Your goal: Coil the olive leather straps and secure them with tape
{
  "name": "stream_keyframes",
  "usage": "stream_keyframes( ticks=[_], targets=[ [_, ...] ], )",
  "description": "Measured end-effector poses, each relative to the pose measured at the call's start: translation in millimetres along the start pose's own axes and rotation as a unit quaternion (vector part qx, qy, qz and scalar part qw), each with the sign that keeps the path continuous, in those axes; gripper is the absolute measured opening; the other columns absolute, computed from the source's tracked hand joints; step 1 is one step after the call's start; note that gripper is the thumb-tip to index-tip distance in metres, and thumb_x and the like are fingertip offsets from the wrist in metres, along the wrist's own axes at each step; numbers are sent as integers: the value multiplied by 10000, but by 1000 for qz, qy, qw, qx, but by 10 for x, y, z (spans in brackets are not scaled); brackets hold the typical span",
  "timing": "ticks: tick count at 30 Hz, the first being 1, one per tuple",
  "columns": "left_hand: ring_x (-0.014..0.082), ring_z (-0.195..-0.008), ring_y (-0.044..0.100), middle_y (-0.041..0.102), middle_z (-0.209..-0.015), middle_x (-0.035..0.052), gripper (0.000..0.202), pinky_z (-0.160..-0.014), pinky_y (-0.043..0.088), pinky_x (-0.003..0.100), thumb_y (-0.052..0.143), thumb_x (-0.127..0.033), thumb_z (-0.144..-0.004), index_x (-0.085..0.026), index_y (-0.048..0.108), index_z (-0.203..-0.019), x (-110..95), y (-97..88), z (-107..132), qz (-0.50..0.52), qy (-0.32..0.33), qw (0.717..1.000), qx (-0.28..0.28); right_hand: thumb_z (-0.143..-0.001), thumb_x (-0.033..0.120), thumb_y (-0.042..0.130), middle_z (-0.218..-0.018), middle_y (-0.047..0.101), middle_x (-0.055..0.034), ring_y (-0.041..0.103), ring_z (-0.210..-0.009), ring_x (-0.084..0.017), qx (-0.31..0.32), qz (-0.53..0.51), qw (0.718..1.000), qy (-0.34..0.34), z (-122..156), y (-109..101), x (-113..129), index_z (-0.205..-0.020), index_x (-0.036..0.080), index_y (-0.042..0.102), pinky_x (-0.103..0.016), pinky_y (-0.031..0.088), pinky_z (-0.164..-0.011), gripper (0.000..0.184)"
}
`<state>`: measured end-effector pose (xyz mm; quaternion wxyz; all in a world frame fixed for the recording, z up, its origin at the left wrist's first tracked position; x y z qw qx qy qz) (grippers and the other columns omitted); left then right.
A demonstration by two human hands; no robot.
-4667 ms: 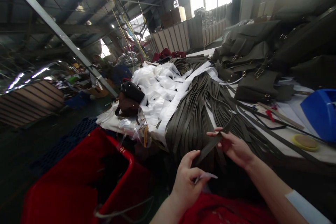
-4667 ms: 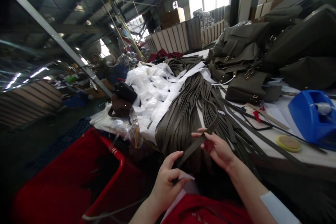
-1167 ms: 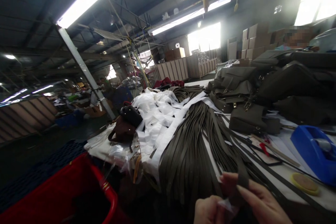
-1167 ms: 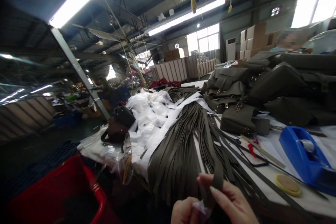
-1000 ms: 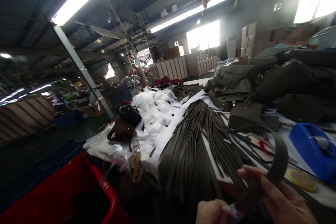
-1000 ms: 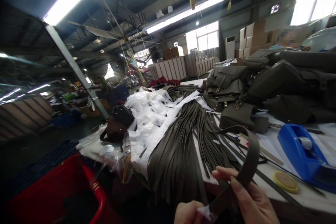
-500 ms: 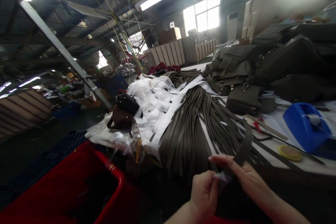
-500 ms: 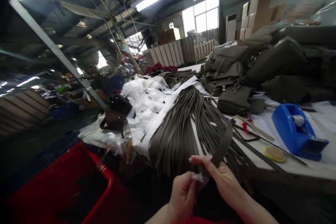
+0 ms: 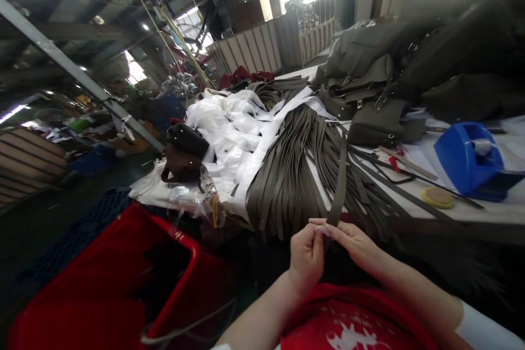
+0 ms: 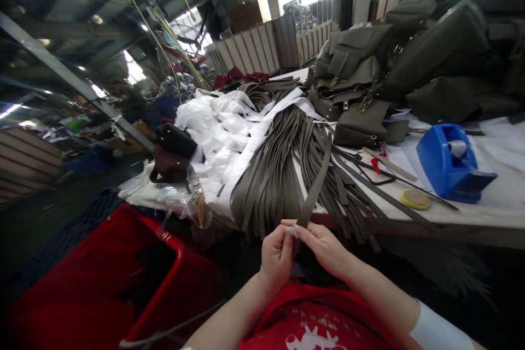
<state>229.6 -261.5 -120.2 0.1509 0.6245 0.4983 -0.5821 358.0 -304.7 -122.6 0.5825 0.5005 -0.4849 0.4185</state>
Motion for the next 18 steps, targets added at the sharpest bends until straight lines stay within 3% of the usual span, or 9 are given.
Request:
stream_keyframes(
  ticks=[4, 6, 10, 13, 18],
  targets=[
    [109, -561, 481, 547, -614, 0, 406, -536, 360, 218, 408, -380, -1020, -161, 604, -740, 9, 12, 39, -5, -3, 999, 31, -830, 598, 682, -1178, 751, -95, 647, -1169, -320, -111, -124, 986, 11, -88, -295, 92, -1184, 268, 729, -504, 522, -990, 487],
    [110, -557, 487, 544, -604, -2, 408, -531, 363, 214, 406, -389, -1021, -160, 611, -753, 23, 21, 56, 3, -17, 999, 39, -850, 600, 657, -1231, 727, -97, 636, -1182, -328, -146, -129, 981, 23, -105, -396, 136, -1156, 263, 741, -482, 570, -911, 463],
    [109, -528, 477, 519, -567, -14, 431, -532, 384, 216, 385, -423, -1024, -161, 608, -764, 11, -19, 15, 15, -23, 1000, 0, -871, 606, 629, -1188, 747, -102, 647, -1164, -324, -30, 17, 999, -10, -97, -91, 156, -1094, 225, 784, -498, 476, -1051, 468],
    [121, -578, 508, 575, -628, 14, 436, -566, 413, 226, 392, -432, -1019, -153, 629, -783, -17, -58, -16, 0, -3, 1000, -20, -856, 609, 650, -1142, 767, -107, 668, -1142, -314, 17, 20, 999, -19, -99, 66, 97, -1110, 220, 778, -512, 425, -1102, 482],
    [106, -535, 474, 523, -567, -7, 451, -508, 357, 211, 401, -427, -1021, -158, 597, -715, 42, -13, 21, -3, -29, 999, 19, -838, 624, 660, -1213, 740, -92, 631, -1202, -327, -127, -113, 985, 36, -173, -297, 115, -1127, 274, 752, -481, 583, -896, 464]
  ],
)
Point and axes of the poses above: each hand's wrist, its own z-axis away from the middle knuckle, its own y-axis out of the palm, x = y × z, the point moved 6 cm from there along -z, towards the middle knuckle
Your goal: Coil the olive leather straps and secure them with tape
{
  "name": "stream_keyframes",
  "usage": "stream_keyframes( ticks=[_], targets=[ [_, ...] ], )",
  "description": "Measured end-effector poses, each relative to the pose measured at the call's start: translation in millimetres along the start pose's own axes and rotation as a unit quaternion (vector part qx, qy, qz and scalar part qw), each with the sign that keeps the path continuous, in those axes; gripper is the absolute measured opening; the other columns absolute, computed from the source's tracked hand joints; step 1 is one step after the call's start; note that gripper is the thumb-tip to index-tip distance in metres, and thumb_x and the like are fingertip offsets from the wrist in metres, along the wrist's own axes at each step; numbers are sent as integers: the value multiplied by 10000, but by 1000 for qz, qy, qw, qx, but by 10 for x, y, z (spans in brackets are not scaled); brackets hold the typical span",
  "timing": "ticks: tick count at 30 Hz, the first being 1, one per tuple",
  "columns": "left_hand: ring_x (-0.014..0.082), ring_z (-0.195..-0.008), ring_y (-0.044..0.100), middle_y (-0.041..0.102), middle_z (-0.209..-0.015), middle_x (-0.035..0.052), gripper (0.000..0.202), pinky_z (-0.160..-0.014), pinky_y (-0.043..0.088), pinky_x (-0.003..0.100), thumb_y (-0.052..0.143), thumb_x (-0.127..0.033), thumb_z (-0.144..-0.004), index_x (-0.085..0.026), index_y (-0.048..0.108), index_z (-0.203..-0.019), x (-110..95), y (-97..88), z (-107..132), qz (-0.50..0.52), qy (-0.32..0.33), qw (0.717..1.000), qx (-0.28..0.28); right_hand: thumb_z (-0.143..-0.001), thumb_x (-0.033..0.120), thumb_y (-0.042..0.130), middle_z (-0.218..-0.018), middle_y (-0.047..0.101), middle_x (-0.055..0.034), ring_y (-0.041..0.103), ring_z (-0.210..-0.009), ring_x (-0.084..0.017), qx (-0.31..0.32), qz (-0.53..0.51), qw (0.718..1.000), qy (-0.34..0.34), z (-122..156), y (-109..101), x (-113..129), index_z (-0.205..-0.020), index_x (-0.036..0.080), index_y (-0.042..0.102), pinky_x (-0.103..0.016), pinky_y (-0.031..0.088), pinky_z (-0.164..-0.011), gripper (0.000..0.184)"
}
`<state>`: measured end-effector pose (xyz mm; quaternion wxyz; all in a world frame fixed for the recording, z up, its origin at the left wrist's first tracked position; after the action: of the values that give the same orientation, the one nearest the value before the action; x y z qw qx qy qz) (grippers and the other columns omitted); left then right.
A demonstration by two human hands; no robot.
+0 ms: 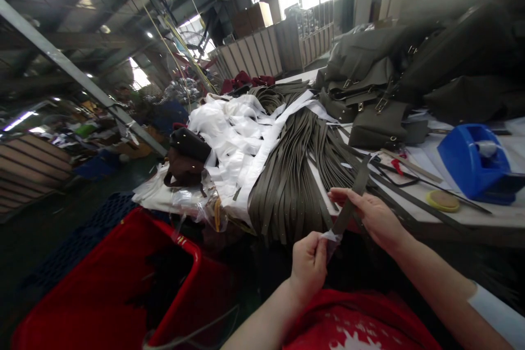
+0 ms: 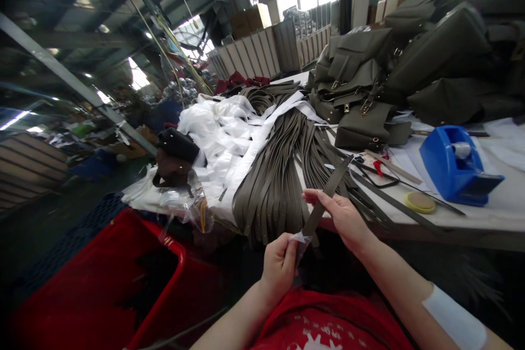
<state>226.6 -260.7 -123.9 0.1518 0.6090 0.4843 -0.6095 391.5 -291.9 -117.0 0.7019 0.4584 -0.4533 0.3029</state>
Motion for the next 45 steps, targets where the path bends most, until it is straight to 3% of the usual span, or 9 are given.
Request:
stream_keyframes(
  ticks=[7, 12, 17, 22, 28, 31, 35, 41, 45],
  targets=[
    [80, -458, 420, 471, -516, -27, 472, -449, 313, 199, 394, -453, -1022, -163, 536, -678, 24, 25, 25, 36, -3, 999, -28, -870, 611, 630, -1144, 766, -115, 674, -1128, -315, 94, 144, 980, -102, 164, 283, 178, -1046, 236, 800, -500, 463, -1073, 448],
    [91, -467, 488, 530, -526, -13, 453, -466, 359, 195, 368, -462, -1029, -147, 600, -799, -100, 31, -86, 74, 25, 997, -9, -905, 620, 572, -1090, 779, -117, 739, -965, -271, 98, 24, 992, -70, 180, 323, 438, -1138, 243, 757, -391, 614, -820, 480],
    [100, -510, 483, 546, -580, -4, 458, -496, 374, 214, 365, -493, -1022, -155, 595, -817, -466, -116, -472, 89, 82, 988, -94, -900, 617, 578, -899, 791, -59, 727, -703, -203, 196, 80, 975, -67, 96, 640, 668, -1126, 233, 768, -303, 592, -639, 485],
    [101, -536, 438, 490, -579, -18, 476, -509, 344, 226, 385, -498, -1013, -184, 485, -670, -769, -188, -774, 66, 118, 982, -131, -814, 672, 653, -1068, 786, -89, 682, -1086, -294, 85, 107, 971, -199, -214, 562, 1248, -1042, 224, 796, -416, 483, -1020, 523],
    [94, -462, 424, 467, -529, -38, 488, -443, 321, 219, 391, -569, -990, -194, 496, -696, -1084, -336, -1092, 105, 135, 973, -152, -830, 709, 595, -1023, 789, -105, 709, -964, -296, 98, 199, 945, -239, -291, 682, 1571, -1054, 172, 787, -405, 537, -888, 613],
    [89, -408, 431, 467, -514, -49, 501, -391, 322, 210, 404, -633, -960, -199, 514, -736, -1182, -350, -1212, 145, 132, 970, -146, -790, 699, 654, -1018, 793, -104, 711, -986, -294, 111, 172, 945, -255, -281, 752, 1734, -1098, 186, 767, -407, 538, -900, 609],
    [90, -349, 474, 488, -494, -57, 506, -346, 340, 201, 410, -660, -945, -212, 463, -718, -1187, -234, -1300, 188, 109, 971, -98, -771, 660, 699, -948, 805, -85, 720, -981, -285, 50, 112, 944, -306, -293, 679, 2113, -995, 209, 785, -419, 521, -947, 511],
    [86, -390, 477, 510, -509, -49, 511, -380, 367, 203, 425, -650, -947, -198, 513, -726, -1283, -377, -1377, 175, 142, 962, -157, -726, 677, 723, -900, 805, -88, 727, -934, -303, 82, 172, 939, -285, -285, 733, 2072, -887, 194, 816, -445, 521, -953, 517],
    [76, -352, 449, 472, -479, -64, 505, -351, 329, 194, 430, -639, -950, -208, 454, -688, -1324, -295, -1355, 177, 140, 968, -111, -695, 655, 763, -877, 806, -75, 728, -933, -289, 38, 142, 940, -309, -236, 654, 2278, -905, 201, 811, -422, 525, -940, 503]
  ],
)
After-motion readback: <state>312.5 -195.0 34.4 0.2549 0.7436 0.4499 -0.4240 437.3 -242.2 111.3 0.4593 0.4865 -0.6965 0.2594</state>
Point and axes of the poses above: each hand's wrist, its own z-axis away from the middle knuckle, its own y-axis out of the palm, x = y × z, the point moved 6 cm from there along -z, towards the middle knuckle
